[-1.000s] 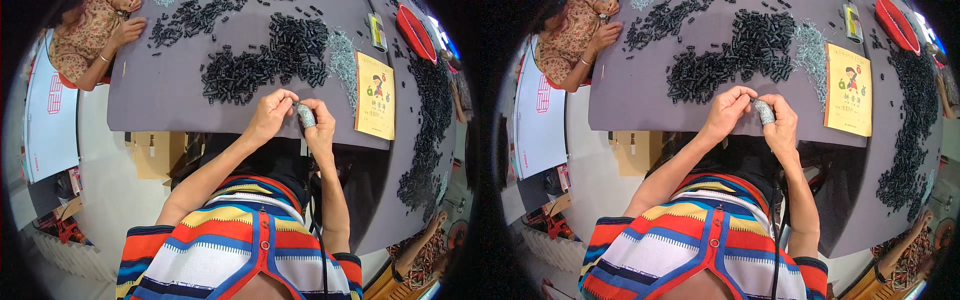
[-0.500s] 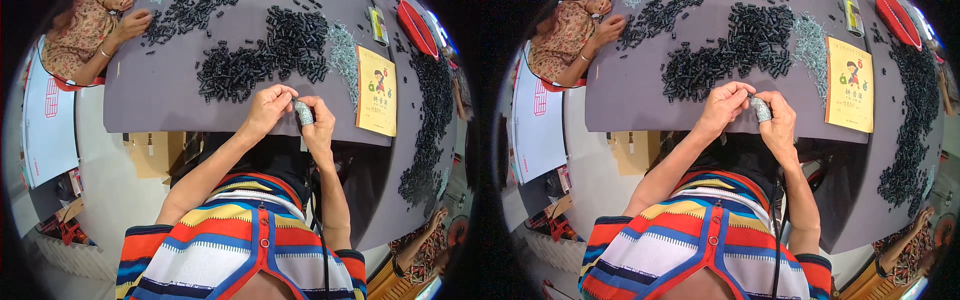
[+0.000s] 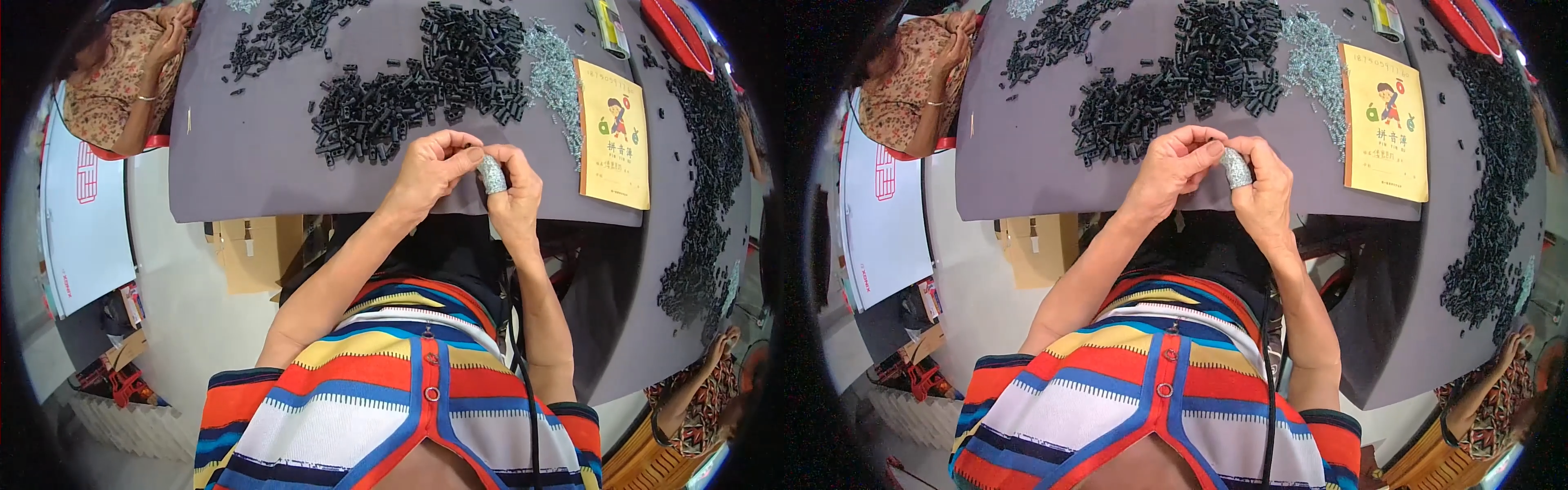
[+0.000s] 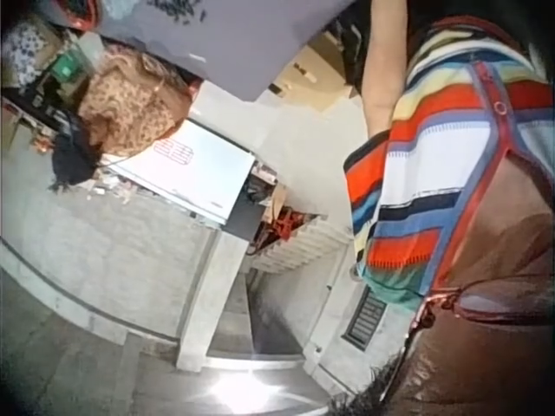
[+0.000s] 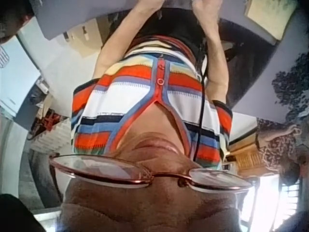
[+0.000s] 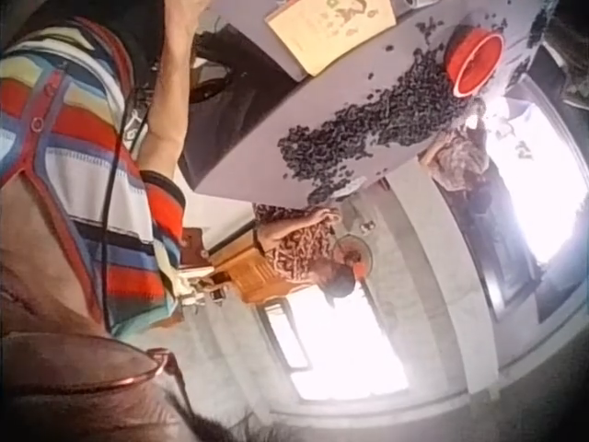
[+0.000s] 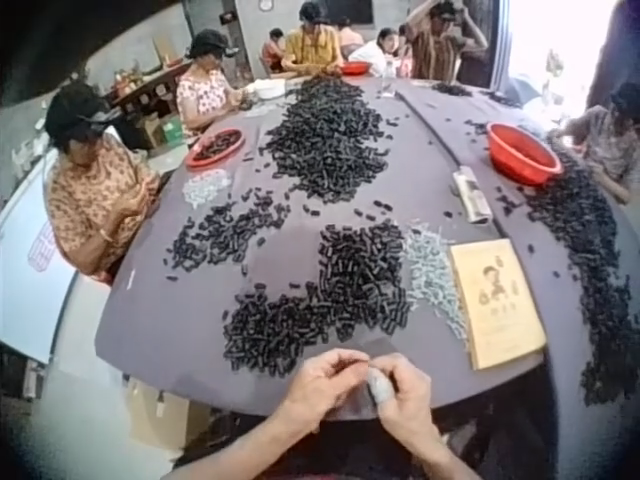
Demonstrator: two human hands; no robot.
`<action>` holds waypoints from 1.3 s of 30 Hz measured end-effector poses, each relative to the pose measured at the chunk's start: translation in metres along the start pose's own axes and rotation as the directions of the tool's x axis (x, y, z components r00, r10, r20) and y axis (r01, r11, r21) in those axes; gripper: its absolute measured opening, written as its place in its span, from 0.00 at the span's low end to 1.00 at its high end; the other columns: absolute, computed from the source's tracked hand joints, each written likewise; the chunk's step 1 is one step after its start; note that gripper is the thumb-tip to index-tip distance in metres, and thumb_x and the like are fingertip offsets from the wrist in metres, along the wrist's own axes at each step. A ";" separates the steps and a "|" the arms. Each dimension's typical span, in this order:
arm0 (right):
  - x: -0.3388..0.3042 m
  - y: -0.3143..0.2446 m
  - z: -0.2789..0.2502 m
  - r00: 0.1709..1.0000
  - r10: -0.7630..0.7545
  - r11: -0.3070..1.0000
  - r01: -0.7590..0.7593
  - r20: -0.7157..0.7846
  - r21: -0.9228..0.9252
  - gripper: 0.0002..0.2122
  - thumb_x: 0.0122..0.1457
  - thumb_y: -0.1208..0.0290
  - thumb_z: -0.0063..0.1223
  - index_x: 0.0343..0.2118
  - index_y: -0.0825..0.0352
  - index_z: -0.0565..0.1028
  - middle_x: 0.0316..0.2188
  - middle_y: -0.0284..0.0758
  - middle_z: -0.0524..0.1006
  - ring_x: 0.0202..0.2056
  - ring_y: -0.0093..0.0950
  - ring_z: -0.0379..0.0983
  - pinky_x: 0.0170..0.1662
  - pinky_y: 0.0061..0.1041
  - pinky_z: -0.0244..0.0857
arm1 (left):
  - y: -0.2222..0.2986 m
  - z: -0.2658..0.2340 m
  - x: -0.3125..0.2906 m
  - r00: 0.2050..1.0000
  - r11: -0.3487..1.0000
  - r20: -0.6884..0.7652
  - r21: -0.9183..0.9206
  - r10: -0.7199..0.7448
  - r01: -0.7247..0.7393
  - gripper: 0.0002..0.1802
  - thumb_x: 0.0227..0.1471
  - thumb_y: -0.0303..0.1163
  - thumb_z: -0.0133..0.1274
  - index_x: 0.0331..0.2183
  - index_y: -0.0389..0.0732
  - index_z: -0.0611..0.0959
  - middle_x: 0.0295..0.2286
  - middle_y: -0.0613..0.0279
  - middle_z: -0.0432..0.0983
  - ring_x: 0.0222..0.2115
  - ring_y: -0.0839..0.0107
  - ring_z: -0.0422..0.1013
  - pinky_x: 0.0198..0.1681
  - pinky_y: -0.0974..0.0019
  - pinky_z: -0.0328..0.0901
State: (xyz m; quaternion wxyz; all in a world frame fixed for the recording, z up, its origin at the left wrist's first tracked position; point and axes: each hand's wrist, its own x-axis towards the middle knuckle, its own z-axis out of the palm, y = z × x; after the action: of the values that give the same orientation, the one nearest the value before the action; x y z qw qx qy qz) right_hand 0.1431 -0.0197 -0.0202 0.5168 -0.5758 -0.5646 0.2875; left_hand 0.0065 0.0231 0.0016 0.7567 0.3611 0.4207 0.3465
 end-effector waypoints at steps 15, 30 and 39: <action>-0.002 -0.007 -0.002 0.994 0.079 0.994 -0.084 0.072 0.074 0.08 0.49 0.85 0.50 0.33 0.69 0.74 0.24 0.35 0.74 0.25 0.24 0.70 0.30 0.22 0.64 | -0.013 -0.005 -0.014 0.913 0.734 0.047 0.580 0.405 -0.355 0.05 0.52 0.23 0.50 0.35 0.37 0.76 0.21 0.68 0.71 0.17 0.84 0.65 0.18 0.76 0.60; 0.012 -0.033 -0.006 0.945 -0.143 0.935 0.227 0.294 -0.274 0.08 0.45 0.85 0.51 0.29 0.70 0.72 0.25 0.41 0.73 0.27 0.41 0.72 0.30 0.32 0.65 | -0.015 -0.021 -0.017 0.765 0.485 0.166 0.686 0.623 -0.543 0.08 0.47 0.18 0.51 0.33 0.35 0.77 0.25 0.58 0.73 0.24 0.68 0.71 0.27 0.68 0.64; 0.028 -0.028 0.002 0.867 0.279 0.957 -0.287 0.413 -0.045 0.03 0.52 0.78 0.56 0.29 0.70 0.74 0.21 0.28 0.75 0.25 0.14 0.68 0.27 0.19 0.63 | -0.009 -0.031 -0.019 0.876 0.716 0.062 0.550 0.478 -0.430 0.05 0.50 0.20 0.51 0.33 0.37 0.78 0.22 0.70 0.71 0.19 0.85 0.63 0.21 0.77 0.59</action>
State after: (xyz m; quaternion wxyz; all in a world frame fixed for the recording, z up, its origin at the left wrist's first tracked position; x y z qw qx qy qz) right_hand 0.1363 0.0022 0.0119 0.3422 -0.5732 -0.5684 0.4809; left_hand -0.0269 0.0109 -0.0109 0.4939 0.6390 0.4320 0.4013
